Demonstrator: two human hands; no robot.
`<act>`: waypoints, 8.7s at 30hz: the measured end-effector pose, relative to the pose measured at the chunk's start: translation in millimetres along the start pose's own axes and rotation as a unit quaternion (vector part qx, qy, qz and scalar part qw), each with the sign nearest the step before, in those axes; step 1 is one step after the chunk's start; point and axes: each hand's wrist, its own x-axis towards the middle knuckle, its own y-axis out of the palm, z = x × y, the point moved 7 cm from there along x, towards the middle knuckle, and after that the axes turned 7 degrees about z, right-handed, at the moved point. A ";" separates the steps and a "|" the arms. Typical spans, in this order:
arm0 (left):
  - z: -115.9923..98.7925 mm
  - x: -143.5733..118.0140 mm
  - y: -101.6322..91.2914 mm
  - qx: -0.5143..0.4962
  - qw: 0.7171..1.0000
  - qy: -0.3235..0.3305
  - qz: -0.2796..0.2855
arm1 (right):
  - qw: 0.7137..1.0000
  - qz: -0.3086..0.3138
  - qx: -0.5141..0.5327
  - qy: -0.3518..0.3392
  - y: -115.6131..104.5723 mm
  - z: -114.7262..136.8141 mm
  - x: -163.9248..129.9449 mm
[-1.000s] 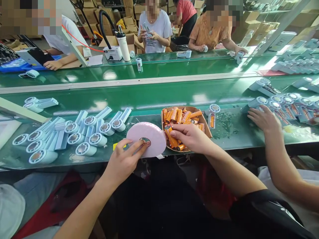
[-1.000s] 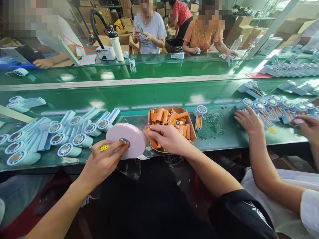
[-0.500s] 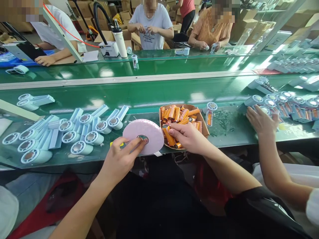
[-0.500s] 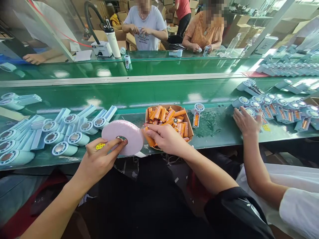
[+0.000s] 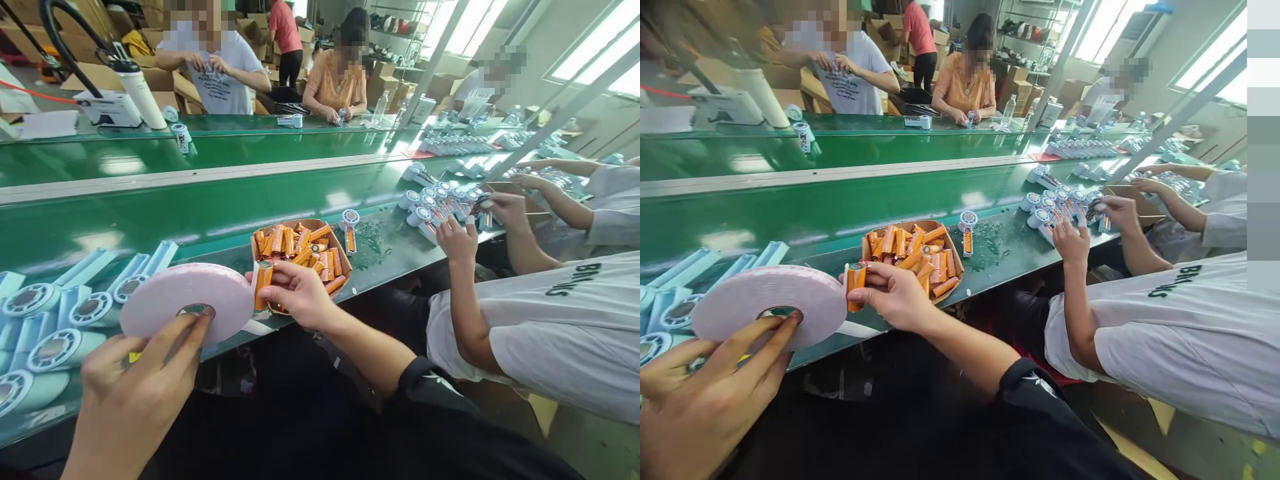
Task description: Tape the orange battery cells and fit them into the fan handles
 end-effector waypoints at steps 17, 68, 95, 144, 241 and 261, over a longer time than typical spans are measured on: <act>15.9 -19.7 83.7 -0.093 0.977 -0.129 0.143 | 0.903 -0.278 -0.147 -0.292 -130.2 115.6 -20.6; 209.0 215.6 194.0 -0.096 0.937 -0.172 0.289 | 0.899 -0.334 -0.191 -0.208 -174.5 107.0 -45.3; 196.8 256.8 240.5 -0.199 0.916 -0.123 0.325 | 0.646 0.076 -0.753 0.102 -122.9 -5.8 227.9; 88.2 -5.9 31.6 -0.055 0.997 -0.011 0.050 | 0.993 0.044 0.062 0.094 -12.2 15.8 27.5; 211.4 233.2 221.2 -0.213 0.918 -0.170 0.290 | 0.562 0.221 -0.780 0.164 -67.4 -43.6 249.5; 116.6 39.2 122.7 -0.190 0.890 0.063 0.410 | 0.791 0.089 -0.605 0.001 -85.5 85.7 45.7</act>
